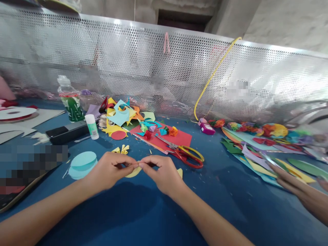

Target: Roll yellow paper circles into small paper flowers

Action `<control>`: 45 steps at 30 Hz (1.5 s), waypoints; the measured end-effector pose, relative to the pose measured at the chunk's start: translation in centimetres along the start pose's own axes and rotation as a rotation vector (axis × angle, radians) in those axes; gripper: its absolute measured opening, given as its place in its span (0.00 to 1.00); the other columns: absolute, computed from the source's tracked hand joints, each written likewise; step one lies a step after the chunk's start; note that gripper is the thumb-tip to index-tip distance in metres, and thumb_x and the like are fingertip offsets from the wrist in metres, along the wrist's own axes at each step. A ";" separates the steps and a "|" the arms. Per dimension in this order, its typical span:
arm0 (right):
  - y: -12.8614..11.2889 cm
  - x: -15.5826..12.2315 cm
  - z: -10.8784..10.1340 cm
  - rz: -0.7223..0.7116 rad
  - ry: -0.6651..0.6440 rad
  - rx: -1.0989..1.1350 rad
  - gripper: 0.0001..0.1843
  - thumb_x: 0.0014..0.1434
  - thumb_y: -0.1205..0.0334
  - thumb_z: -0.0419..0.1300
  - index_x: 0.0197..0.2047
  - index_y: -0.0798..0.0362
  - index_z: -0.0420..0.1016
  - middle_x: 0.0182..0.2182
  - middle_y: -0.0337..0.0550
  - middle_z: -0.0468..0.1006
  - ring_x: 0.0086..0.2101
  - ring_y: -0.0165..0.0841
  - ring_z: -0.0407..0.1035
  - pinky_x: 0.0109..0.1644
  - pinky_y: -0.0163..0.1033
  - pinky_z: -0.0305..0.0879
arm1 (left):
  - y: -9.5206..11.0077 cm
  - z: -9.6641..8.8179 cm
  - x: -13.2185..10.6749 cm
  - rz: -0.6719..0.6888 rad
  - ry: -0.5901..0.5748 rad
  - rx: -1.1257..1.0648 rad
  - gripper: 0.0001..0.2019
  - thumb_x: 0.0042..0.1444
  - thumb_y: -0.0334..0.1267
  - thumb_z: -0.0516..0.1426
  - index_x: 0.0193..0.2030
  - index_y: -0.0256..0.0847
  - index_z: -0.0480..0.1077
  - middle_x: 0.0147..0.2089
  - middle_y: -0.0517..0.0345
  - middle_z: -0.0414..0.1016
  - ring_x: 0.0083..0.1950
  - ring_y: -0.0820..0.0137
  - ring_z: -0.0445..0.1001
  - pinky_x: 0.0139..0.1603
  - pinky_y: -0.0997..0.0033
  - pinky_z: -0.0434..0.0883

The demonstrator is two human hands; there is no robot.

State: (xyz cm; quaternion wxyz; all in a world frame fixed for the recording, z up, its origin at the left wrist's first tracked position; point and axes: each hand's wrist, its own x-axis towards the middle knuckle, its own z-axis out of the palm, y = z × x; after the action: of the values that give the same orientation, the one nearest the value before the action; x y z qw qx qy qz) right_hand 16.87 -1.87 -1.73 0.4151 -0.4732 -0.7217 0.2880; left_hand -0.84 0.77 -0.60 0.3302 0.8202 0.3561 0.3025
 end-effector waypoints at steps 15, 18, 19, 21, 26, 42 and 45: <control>-0.1 -0.2 0.1 -0.122 0.174 -0.031 0.04 0.53 0.64 0.55 0.28 0.52 0.67 0.25 0.39 0.70 0.27 0.28 0.64 0.32 0.34 0.64 | 0.3 0.4 -0.3 0.108 0.188 -0.067 0.10 0.54 0.40 0.52 0.36 0.39 0.72 0.41 0.54 0.72 0.38 0.71 0.70 0.31 0.78 0.69; -0.1 -0.2 -0.2 -0.181 0.115 -0.193 0.05 0.53 0.66 0.54 0.27 0.52 0.68 0.25 0.39 0.70 0.26 0.29 0.63 0.32 0.35 0.63 | 0.2 0.4 -0.2 0.199 0.207 0.074 0.09 0.53 0.39 0.53 0.36 0.41 0.73 0.39 0.54 0.72 0.38 0.71 0.70 0.35 0.75 0.67; 0.0 -0.2 -0.2 -0.202 0.092 -0.239 0.05 0.53 0.67 0.54 0.27 0.52 0.68 0.25 0.39 0.69 0.27 0.29 0.63 0.32 0.35 0.62 | 0.1 0.4 -0.2 0.214 0.188 0.104 0.09 0.54 0.38 0.53 0.36 0.41 0.73 0.37 0.54 0.72 0.36 0.72 0.69 0.34 0.75 0.67; 0.0 -0.3 -0.2 -0.232 0.065 -0.301 0.05 0.52 0.68 0.54 0.26 0.52 0.68 0.24 0.39 0.69 0.27 0.30 0.63 0.32 0.35 0.62 | -0.1 0.5 -0.1 0.227 0.130 0.117 0.08 0.54 0.36 0.53 0.35 0.40 0.74 0.34 0.55 0.72 0.34 0.73 0.69 0.33 0.75 0.66; 0.2 -0.3 -0.1 -0.244 0.075 -0.309 0.05 0.53 0.68 0.54 0.28 0.52 0.67 0.26 0.40 0.69 0.28 0.30 0.64 0.33 0.35 0.61 | -0.3 0.6 0.1 0.195 0.034 0.049 0.09 0.55 0.32 0.52 0.36 0.39 0.74 0.33 0.57 0.72 0.33 0.75 0.69 0.32 0.78 0.65; -0.1 -0.3 -0.2 -0.212 0.000 -0.163 0.07 0.59 0.64 0.51 0.30 0.52 0.68 0.28 0.40 0.69 0.30 0.30 0.65 0.35 0.35 0.62 | -0.1 0.3 0.1 0.070 0.085 -0.090 0.06 0.52 0.34 0.56 0.30 0.39 0.75 0.29 0.58 0.73 0.28 0.76 0.67 0.25 0.79 0.62; -0.1 -0.3 -0.3 -0.187 -0.014 -0.132 0.08 0.59 0.63 0.51 0.30 0.52 0.69 0.28 0.40 0.70 0.30 0.30 0.65 0.35 0.36 0.63 | 0.0 0.2 0.1 0.064 0.087 -0.072 0.06 0.51 0.35 0.57 0.30 0.41 0.76 0.29 0.58 0.73 0.28 0.75 0.67 0.26 0.78 0.63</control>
State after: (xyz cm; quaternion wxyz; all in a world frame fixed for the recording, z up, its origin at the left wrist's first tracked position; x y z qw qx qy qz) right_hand 17.11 -2.15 -1.59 0.4030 -0.4280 -0.7830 0.2034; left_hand -0.61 0.81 -0.72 0.3339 0.8047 0.3326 0.3609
